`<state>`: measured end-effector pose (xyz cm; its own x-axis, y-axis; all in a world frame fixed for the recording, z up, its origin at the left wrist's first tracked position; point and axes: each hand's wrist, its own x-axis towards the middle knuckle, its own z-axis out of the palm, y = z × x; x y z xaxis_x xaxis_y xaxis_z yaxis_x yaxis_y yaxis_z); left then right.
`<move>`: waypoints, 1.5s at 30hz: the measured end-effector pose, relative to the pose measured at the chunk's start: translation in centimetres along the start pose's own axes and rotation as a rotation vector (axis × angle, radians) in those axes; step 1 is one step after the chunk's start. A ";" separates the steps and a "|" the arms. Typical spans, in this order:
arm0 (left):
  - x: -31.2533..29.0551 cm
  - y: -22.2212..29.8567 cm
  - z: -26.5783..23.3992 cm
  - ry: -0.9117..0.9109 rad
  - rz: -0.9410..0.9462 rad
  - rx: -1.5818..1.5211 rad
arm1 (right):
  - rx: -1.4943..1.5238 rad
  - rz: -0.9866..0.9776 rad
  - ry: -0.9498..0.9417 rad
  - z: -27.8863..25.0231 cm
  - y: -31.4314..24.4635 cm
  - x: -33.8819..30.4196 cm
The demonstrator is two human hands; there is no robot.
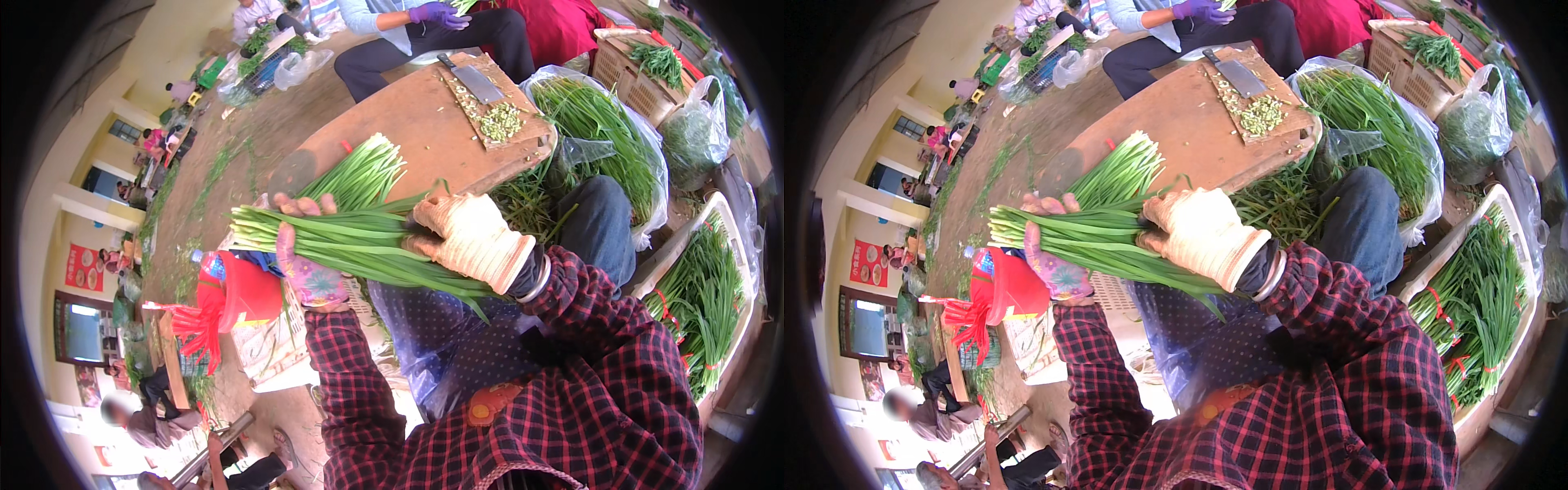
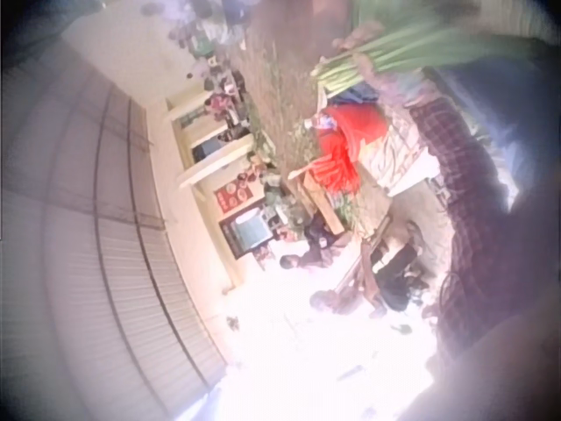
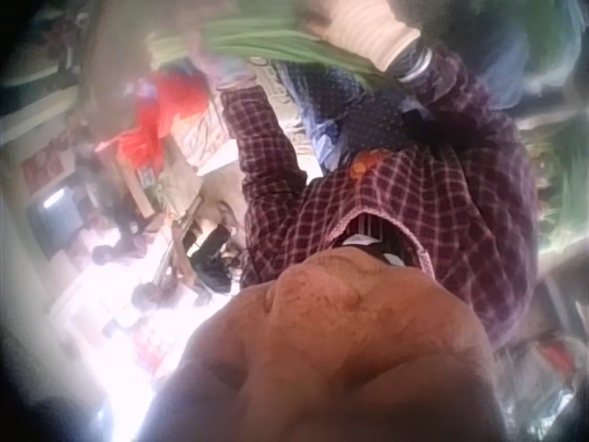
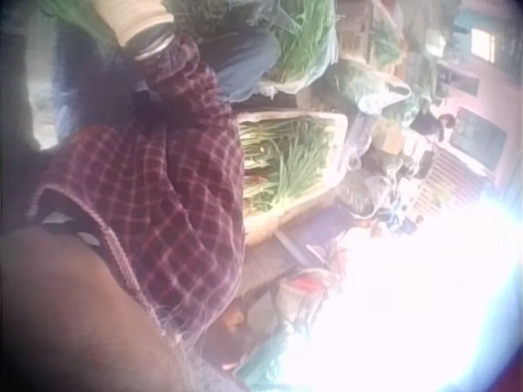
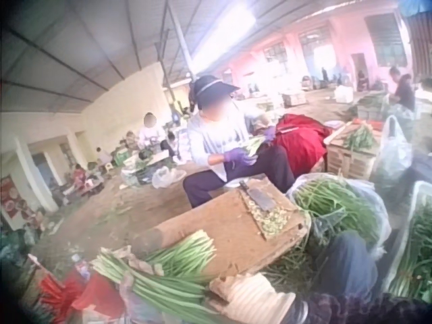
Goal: The person organizes bunches of chives by hand, stripping away loose leaves, evening out the ends, and securing the bundles with red ties before placing them into a plastic crate.
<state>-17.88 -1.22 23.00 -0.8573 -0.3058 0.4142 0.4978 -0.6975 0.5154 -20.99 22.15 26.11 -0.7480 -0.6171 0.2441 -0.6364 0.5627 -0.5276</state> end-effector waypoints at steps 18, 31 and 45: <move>-3.5 -4.4 0.7 -0.121 -0.426 -0.002 | 2.042 -0.446 0.015 -4.7 2.5 1.3; -2.9 -5.5 1.0 -0.171 -0.655 0.304 | 0.493 -0.093 -0.457 -9.8 7.6 -2.3; -2.7 -8.9 3.8 -0.115 -0.738 0.212 | 0.334 -0.092 0.391 -2.4 5.2 7.0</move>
<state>-19.49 8.26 20.11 -0.9634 0.2671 -0.0228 -0.1724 -0.5519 0.8159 -29.98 22.05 27.07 -0.7469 -0.3684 0.5536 -0.6558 0.2705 -0.7048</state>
